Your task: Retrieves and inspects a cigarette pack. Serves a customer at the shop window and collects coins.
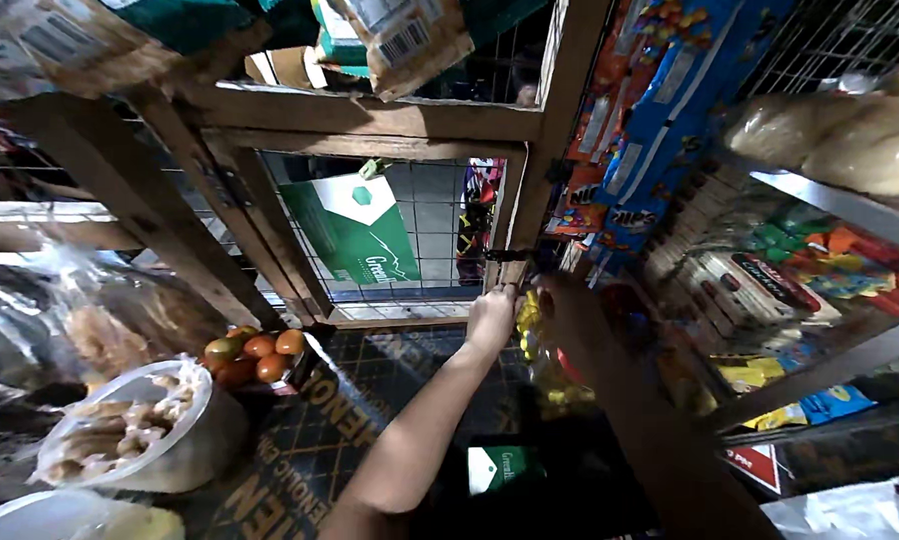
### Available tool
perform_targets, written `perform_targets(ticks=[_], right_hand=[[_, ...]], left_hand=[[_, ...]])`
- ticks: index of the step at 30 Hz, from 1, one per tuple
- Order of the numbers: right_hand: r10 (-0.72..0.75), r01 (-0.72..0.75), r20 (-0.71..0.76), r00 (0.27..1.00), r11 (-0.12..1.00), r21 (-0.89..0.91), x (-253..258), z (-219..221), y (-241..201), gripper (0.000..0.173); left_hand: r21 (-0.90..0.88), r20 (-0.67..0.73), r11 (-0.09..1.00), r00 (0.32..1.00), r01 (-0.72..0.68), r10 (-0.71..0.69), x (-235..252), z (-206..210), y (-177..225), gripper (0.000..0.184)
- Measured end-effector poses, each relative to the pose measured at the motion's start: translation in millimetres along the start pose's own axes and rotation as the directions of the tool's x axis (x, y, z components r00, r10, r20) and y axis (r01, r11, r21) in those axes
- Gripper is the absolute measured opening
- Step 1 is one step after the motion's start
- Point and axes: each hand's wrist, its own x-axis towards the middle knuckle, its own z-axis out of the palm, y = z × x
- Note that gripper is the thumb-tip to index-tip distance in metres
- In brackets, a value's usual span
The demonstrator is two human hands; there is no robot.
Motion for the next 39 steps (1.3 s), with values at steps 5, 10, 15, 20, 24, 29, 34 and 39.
perform_targets(ticks=[5, 10, 15, 20, 24, 29, 34, 39], right_hand=[[0.198, -0.197, -0.005, 0.98, 0.978, 0.07, 53.8, 2.9, -3.8, 0.034], [0.181, -0.181, -0.133, 0.974, 0.983, 0.011, 70.0, 12.0, 1.6, 0.029], [0.151, -0.148, -0.317, 0.936, 0.988, 0.032, 63.2, 8.5, -0.7, 0.027], [-0.308, 0.457, -0.751, 0.584, 0.889, -0.009, 40.8, 12.7, 8.1, 0.026], [-0.325, 0.561, -0.615, 0.718, 0.794, 0.236, -37.3, 16.0, 2.9, 0.021], [-0.279, 0.246, 0.288, 0.916, 0.958, 0.146, -123.8, 48.1, 21.6, 0.059], [-0.017, 0.083, 0.736, 0.677, 0.995, -0.053, -135.1, 63.0, 38.2, 0.076], [-0.081, 0.078, 0.518, 0.852, 0.997, 0.028, -160.3, 53.5, 51.7, 0.06]], left_hand=[[0.049, 0.028, 0.995, 0.996, 0.084, -0.086, 23.1, 4.1, 5.8, 0.036], [0.007, 0.003, 0.997, 0.997, 0.074, -0.074, 25.6, 5.1, 4.5, 0.038], [-0.141, -0.256, 0.986, 0.965, -0.093, 0.055, 20.2, 10.0, 4.5, 0.022], [-0.203, -0.641, 0.929, 0.759, -0.31, 0.113, 9.3, 24.7, -19.9, 0.019], [-0.511, -0.608, 0.812, 0.787, -0.282, -0.109, 2.1, 22.7, -40.8, 0.034], [-0.761, -0.192, 0.647, 0.97, -0.051, -0.149, -13.1, 24.3, -38.5, 0.056], [-0.755, -0.179, 0.646, 0.983, -0.11, -0.042, -68.5, 24.3, -33.7, 0.071], [-0.792, -0.219, 0.581, 0.976, -0.187, 0.015, -159.5, 21.0, -52.4, 0.094]])
